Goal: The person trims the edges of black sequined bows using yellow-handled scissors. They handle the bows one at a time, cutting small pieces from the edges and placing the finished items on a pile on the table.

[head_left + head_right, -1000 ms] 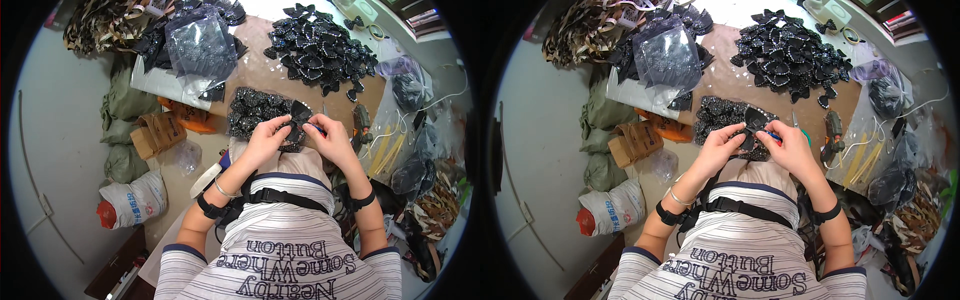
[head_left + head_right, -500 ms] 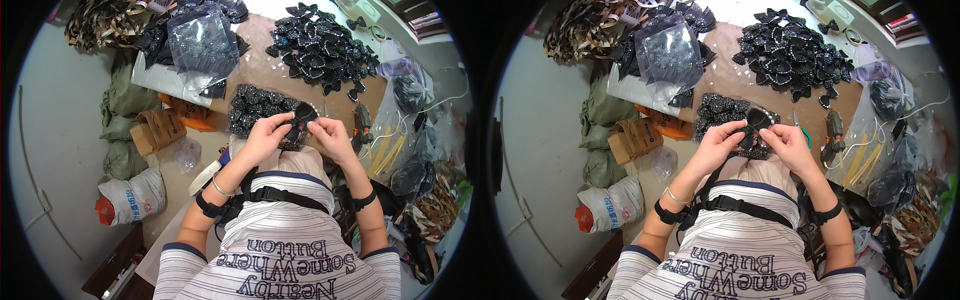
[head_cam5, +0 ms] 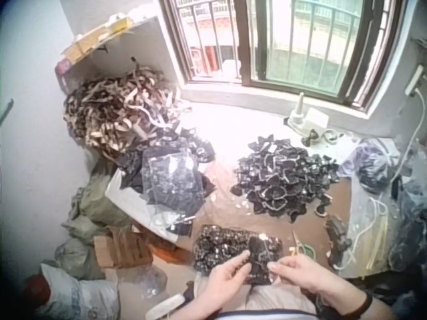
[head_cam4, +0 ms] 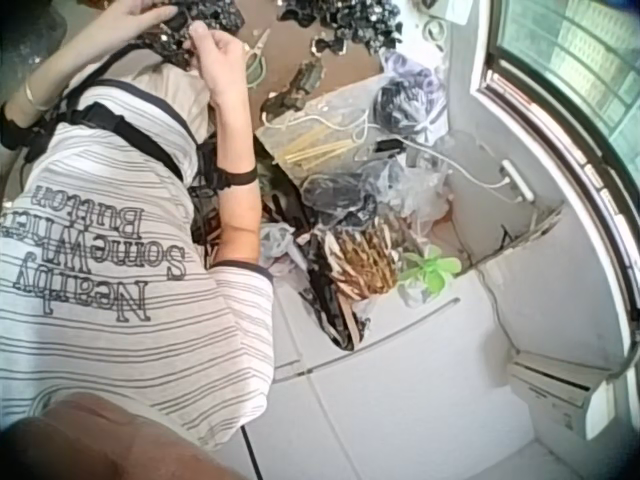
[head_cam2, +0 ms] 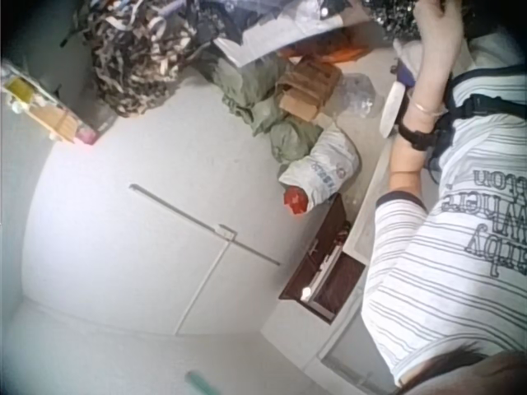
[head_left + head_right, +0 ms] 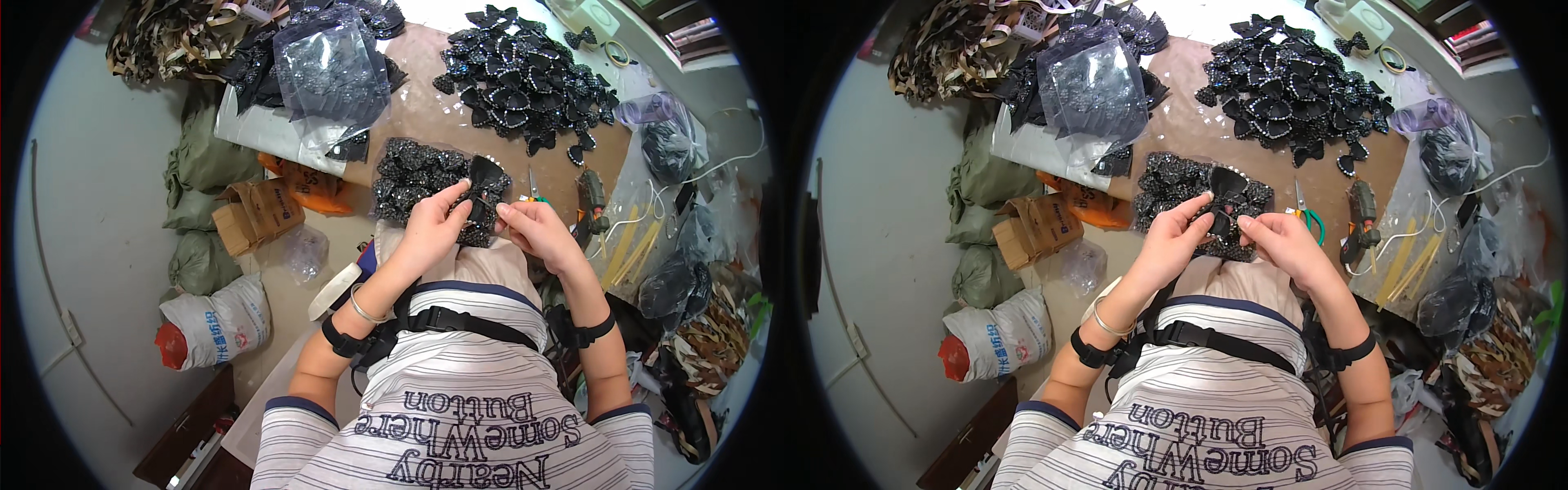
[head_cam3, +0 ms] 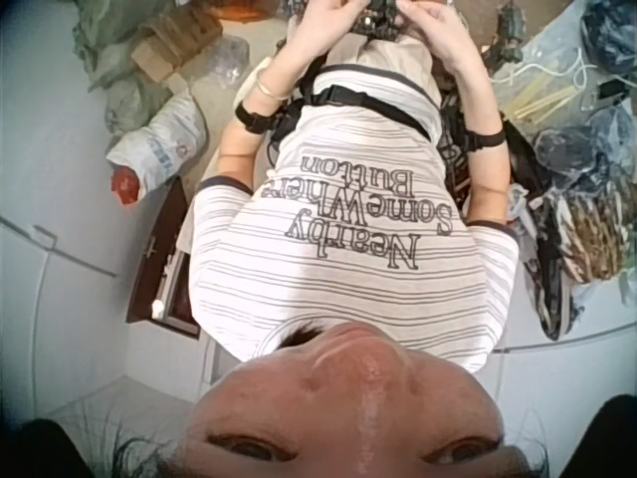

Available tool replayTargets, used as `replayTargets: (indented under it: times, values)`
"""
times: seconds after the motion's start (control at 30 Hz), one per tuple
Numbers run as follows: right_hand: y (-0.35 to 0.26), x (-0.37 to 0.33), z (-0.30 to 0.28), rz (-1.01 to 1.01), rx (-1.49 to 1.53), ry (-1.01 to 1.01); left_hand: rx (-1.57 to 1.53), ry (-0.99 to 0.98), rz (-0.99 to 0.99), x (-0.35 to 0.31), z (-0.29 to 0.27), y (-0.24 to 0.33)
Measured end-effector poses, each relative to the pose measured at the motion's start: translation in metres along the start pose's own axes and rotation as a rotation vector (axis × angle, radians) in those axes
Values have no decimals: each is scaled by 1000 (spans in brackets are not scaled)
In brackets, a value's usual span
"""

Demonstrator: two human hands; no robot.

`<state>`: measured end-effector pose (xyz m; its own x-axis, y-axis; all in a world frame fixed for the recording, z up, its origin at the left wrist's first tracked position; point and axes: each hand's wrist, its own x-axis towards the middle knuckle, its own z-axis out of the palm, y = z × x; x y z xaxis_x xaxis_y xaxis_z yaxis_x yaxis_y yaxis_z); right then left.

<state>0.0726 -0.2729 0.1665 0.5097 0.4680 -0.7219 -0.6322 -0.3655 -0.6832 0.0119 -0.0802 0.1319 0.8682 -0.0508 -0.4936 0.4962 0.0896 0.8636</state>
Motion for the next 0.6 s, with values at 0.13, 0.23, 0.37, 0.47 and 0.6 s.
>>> replayTargets:
  times: [0.13,0.23,0.37,0.47,0.6]
  values:
    - [-1,1,-1,13,139,-43,-41,-40,-54,-3,1,7]
    - [-5,0,-5,44,165,-85,-66,-44,-41,-4,4,10]
    - [-6,1,-6,52,159,-102,-162,-16,-68,-6,5,12]
    - [-2,0,-16,63,136,-110,-190,-8,-86,-8,7,20]
    - [1,0,-21,62,113,-98,-42,-2,-16,-2,9,9]
